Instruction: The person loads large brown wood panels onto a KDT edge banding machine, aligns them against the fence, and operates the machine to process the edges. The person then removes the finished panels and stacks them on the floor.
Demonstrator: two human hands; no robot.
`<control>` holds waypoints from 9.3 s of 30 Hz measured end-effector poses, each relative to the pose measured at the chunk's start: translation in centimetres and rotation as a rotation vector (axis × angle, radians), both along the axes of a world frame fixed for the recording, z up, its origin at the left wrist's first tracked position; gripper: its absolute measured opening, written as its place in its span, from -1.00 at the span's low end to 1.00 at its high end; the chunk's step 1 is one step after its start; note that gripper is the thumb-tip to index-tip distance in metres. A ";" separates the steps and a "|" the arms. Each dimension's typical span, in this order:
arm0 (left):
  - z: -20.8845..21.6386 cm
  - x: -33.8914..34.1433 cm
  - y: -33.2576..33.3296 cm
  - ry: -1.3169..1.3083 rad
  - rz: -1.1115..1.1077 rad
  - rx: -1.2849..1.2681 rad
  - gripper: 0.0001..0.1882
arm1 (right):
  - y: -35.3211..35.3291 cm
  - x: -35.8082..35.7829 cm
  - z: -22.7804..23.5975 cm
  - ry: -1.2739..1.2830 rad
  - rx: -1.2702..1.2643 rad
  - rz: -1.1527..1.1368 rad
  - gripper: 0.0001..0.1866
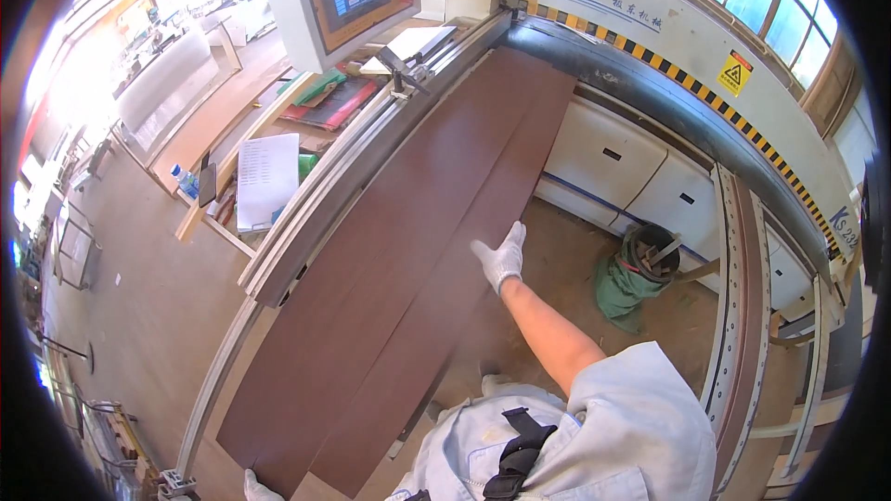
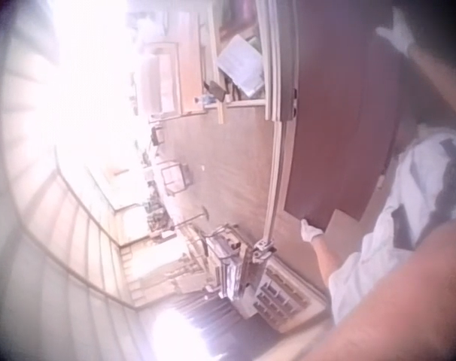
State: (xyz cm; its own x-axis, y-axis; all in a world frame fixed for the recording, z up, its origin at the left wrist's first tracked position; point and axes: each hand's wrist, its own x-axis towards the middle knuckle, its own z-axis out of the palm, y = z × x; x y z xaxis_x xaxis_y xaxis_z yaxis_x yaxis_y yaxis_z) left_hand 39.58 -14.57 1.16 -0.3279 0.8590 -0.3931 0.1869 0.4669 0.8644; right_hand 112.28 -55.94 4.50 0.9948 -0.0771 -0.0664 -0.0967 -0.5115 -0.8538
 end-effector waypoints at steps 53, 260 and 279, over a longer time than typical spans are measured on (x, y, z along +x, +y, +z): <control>-3.7 7.3 1.1 0.189 -0.013 0.229 -0.48 | -2.8 12.5 0.6 0.124 -0.118 -0.078 0.21; 2.2 32.8 -10.4 -0.289 -0.466 0.013 -0.35 | -7.6 36.4 0.5 -0.086 -0.588 0.021 -0.08; 3.8 34.0 -11.7 0.185 -0.558 0.254 -0.43 | -8.7 39.1 -1.7 -0.317 -0.515 0.104 0.00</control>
